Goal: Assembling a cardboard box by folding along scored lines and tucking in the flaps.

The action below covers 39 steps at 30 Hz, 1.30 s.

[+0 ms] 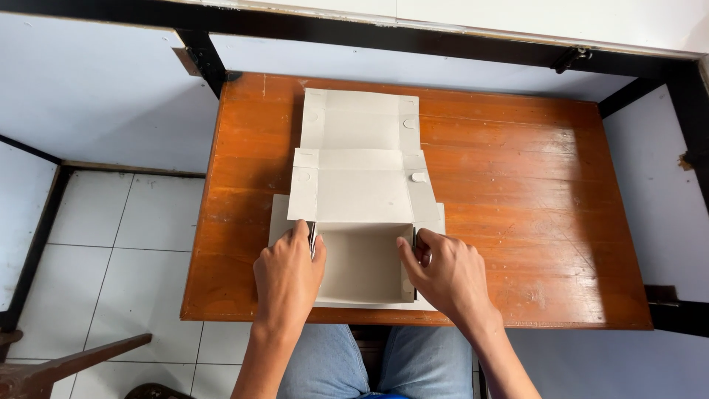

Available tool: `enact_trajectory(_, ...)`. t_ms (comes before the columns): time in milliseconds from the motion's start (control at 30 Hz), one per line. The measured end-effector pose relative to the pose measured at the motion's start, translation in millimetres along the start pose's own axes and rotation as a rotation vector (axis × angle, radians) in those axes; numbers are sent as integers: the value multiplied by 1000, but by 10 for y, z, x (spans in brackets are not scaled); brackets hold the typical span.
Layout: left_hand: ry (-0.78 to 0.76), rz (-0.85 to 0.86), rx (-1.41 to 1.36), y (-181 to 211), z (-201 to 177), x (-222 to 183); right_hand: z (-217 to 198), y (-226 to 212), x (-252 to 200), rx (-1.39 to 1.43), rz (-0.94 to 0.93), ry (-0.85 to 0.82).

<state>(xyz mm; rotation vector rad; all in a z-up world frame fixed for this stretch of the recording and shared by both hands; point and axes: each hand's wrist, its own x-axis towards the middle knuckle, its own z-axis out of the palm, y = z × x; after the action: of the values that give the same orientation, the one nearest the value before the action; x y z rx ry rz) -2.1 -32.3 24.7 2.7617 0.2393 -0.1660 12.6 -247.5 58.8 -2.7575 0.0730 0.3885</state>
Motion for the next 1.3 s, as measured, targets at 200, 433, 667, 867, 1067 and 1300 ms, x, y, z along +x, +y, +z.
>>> enact_trajectory(200,4,7,4,56,-22,-11,50,-27,130,-141,5,-19)
enact_trajectory(433,37,31,11,50,19,-8,222,5,130,-301,-69,49)
enact_trajectory(667,38,24,-41,0,-63,-13,88,-28,44,-219,-33,19)
enact_trajectory(867,24,-84,-352,-111,-419,-66,-77,250,130,187,131,38)
enact_trajectory(1067,15,-227,-892,-311,-310,282,34,412,399,991,167,46)
enact_trajectory(1300,-76,-163,-1088,-127,-256,476,-44,98,385,1126,146,61)
